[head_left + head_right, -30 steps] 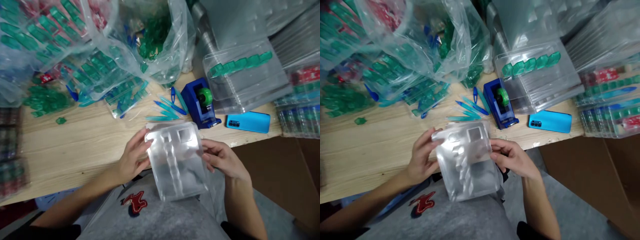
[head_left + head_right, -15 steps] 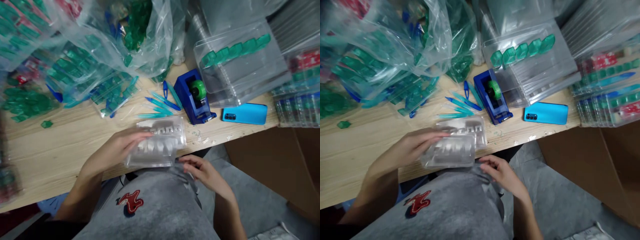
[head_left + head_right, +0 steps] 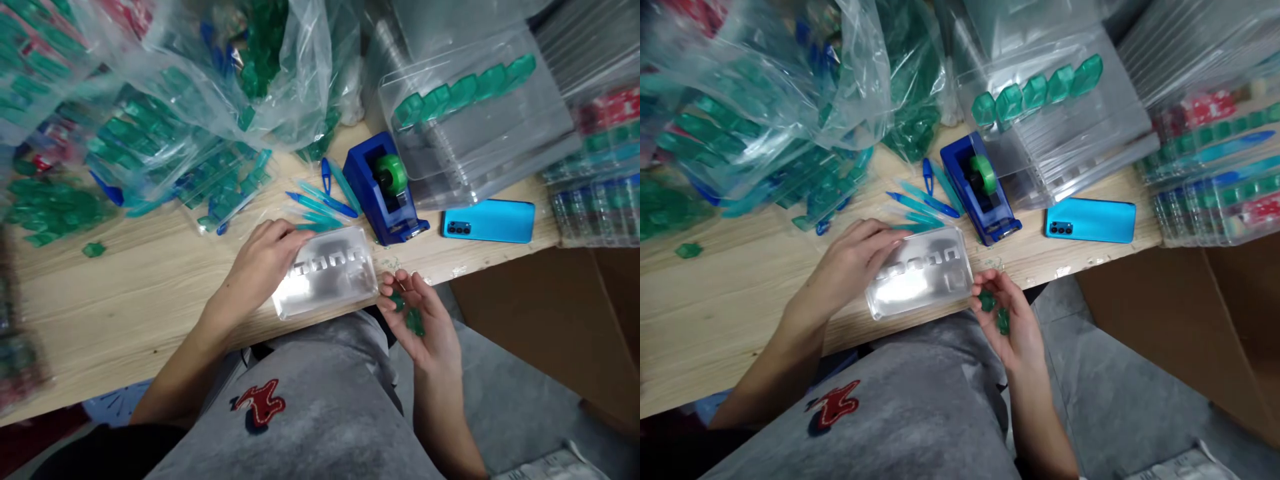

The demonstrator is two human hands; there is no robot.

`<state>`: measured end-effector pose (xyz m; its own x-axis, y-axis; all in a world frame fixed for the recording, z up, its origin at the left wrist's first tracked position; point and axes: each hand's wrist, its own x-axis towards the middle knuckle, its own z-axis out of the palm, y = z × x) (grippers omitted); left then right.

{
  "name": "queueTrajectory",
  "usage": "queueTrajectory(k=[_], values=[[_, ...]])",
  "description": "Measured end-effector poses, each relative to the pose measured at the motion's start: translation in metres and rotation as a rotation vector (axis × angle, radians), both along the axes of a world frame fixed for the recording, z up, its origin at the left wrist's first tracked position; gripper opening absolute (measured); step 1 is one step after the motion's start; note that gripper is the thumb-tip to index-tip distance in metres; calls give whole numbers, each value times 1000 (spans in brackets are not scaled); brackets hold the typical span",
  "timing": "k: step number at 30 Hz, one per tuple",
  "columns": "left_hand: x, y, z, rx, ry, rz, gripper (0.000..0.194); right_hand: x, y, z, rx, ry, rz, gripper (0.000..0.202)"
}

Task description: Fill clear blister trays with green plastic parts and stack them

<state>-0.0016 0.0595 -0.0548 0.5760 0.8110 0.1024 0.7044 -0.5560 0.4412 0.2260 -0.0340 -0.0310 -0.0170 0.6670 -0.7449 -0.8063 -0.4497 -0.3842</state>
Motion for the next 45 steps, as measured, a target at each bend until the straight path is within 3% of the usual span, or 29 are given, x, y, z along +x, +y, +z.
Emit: queueTrajectory(k=[5,8,12,16,21,24,28,31,37,42,45], values=[[6,8,-9,126,117,-58,29,2,5,9,31,-25,30,18],[8,5,-8,176,110,-8,27,-4,8,11,55,-18,0,21],[9,-14,14,124,-132,93,28,-22,17,11,124,43,65,32],[17,-37,42,25,-294,-31,25,-39,28,13,225,156,174,38],[22,-46,44,25,-306,-55,24,-51,35,18,264,155,255,37],[17,-45,41,-60,-390,24,20,-56,35,19,271,63,286,37],[10,-44,43,-223,-500,146,25,-60,28,18,343,-178,327,23],[6,-45,44,-241,-530,192,32,-61,25,19,435,-388,365,22],[-4,-53,43,-73,-357,56,33,-61,22,20,512,-794,440,14],[-15,-67,38,-216,-269,25,23,-60,13,2,495,-719,600,5],[-18,-73,32,-266,-253,17,19,-62,9,-7,551,-789,672,5]])
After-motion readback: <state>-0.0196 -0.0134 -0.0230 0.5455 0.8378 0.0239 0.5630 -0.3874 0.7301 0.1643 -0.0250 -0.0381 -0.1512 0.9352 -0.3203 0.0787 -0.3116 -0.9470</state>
